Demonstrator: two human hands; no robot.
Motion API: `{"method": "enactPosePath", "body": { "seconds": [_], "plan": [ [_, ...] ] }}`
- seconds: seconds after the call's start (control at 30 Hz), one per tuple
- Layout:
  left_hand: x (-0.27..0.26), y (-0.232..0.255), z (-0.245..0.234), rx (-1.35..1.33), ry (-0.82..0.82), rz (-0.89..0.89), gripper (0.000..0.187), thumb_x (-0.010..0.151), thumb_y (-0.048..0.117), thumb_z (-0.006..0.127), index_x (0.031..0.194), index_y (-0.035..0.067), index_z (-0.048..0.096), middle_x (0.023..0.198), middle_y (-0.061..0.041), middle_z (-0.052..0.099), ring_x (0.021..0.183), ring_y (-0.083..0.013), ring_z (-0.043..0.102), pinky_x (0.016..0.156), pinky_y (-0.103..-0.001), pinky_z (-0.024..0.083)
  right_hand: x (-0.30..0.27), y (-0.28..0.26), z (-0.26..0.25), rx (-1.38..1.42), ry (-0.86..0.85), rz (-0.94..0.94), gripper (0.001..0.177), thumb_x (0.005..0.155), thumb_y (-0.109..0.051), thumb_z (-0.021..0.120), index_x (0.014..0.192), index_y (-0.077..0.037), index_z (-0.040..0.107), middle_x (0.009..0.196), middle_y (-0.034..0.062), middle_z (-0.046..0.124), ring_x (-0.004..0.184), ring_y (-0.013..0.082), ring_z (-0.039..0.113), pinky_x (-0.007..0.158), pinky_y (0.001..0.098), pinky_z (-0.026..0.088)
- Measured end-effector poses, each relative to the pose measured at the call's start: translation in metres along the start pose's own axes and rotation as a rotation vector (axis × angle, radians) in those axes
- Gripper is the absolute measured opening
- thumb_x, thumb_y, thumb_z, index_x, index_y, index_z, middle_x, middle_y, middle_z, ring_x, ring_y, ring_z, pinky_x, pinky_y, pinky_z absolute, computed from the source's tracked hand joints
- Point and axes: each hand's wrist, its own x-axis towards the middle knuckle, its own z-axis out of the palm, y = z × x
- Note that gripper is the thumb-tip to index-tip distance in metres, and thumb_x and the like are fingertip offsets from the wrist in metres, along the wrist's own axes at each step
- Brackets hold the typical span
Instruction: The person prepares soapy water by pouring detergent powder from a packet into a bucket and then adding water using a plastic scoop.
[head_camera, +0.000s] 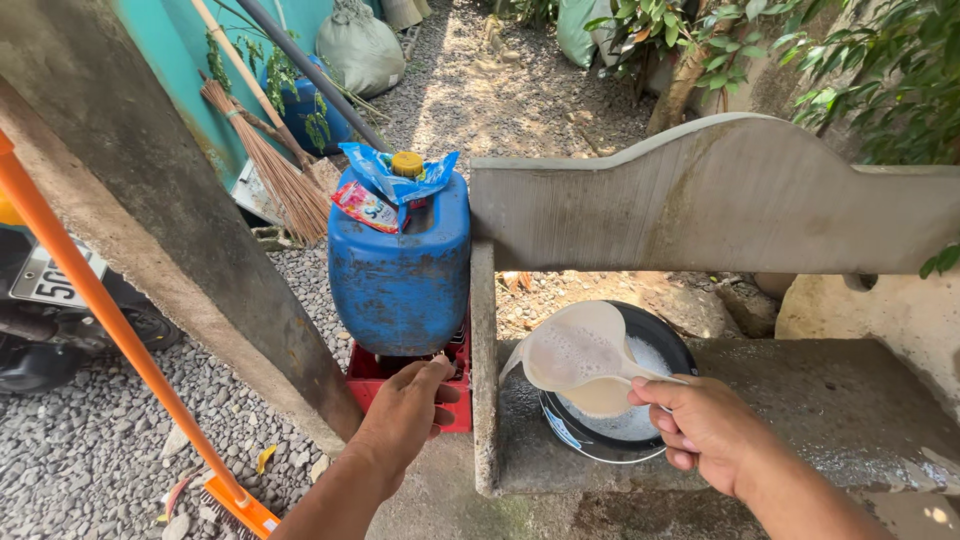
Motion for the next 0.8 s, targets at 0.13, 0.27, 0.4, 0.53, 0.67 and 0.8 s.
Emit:
{"method": "enactPosePath", "body": {
  "seconds": [0.13, 0.27, 0.4, 0.53, 0.67, 0.8],
  "plan": [
    [-0.005, 0.005, 0.006, -0.005, -0.001, 0.011, 0.048, 0.097, 0.047, 0.050, 0.122, 0.011, 0.069, 0.101, -0.004, 0.069, 0.085, -0.0165, 0.061, 0.080, -0.034, 0.049, 0.000, 0.000, -0.008, -0.010, 0.004, 0.013, 0.031, 0.096, -0.026, 0.061, 0.104, 0.003, 0.070, 0.060, 0.0000, 0.036, 0.045, 0.0123, 0.026, 0.045, 0.0342, 0.025],
    [-0.009, 0.014, 0.021, 0.025, 0.010, -0.037, 0.046, 0.098, 0.046, 0.049, 0.123, 0.012, 0.069, 0.101, -0.003, 0.068, 0.084, -0.0156, 0.059, 0.081, -0.034, 0.049, -0.003, 0.002, -0.028, 0.024, -0.031, 0.020, 0.031, 0.097, -0.024, 0.060, 0.105, 0.005, 0.068, 0.061, 0.0000, 0.037, 0.046, 0.0115, 0.027, 0.045, 0.0336, 0.025],
    [-0.010, 0.017, 0.047, 0.010, -0.010, -0.045, 0.044, 0.098, 0.043, 0.050, 0.123, 0.012, 0.068, 0.100, -0.004, 0.067, 0.083, -0.0158, 0.060, 0.081, -0.034, 0.049, -0.011, 0.006, -0.058, 0.080, -0.078, 0.014, 0.032, 0.098, -0.027, 0.060, 0.105, 0.004, 0.067, 0.058, -0.0004, 0.036, 0.044, 0.0111, 0.026, 0.043, 0.0330, 0.024],
    [-0.014, 0.009, 0.084, 0.011, -0.038, 0.008, 0.046, 0.096, 0.046, 0.051, 0.119, 0.010, 0.069, 0.098, -0.005, 0.067, 0.079, -0.0164, 0.060, 0.078, -0.036, 0.048, -0.025, 0.011, -0.096, 0.140, -0.107, 0.014, 0.034, 0.098, -0.027, 0.061, 0.106, 0.005, 0.067, 0.057, -0.0005, 0.037, 0.044, 0.0105, 0.027, 0.043, 0.0318, 0.025],
    [-0.019, 0.008, 0.122, 0.052, -0.059, 0.020, 0.046, 0.095, 0.047, 0.052, 0.120, 0.012, 0.069, 0.100, -0.004, 0.070, 0.080, -0.0161, 0.062, 0.079, -0.035, 0.048, -0.039, 0.015, -0.139, 0.153, -0.081, 0.011, 0.035, 0.098, -0.028, 0.061, 0.107, 0.005, 0.067, 0.057, -0.0016, 0.034, 0.044, 0.0099, 0.026, 0.043, 0.0315, 0.025],
    [-0.022, 0.014, 0.161, 0.103, -0.084, 0.047, 0.047, 0.095, 0.048, 0.052, 0.120, 0.012, 0.070, 0.102, -0.004, 0.071, 0.083, -0.0167, 0.063, 0.080, -0.035, 0.049, -0.047, 0.019, -0.183, 0.159, -0.029, -0.002, 0.036, 0.098, -0.028, 0.061, 0.108, 0.006, 0.068, 0.058, -0.0006, 0.035, 0.045, 0.0107, 0.027, 0.043, 0.0319, 0.025]
  ]
}}
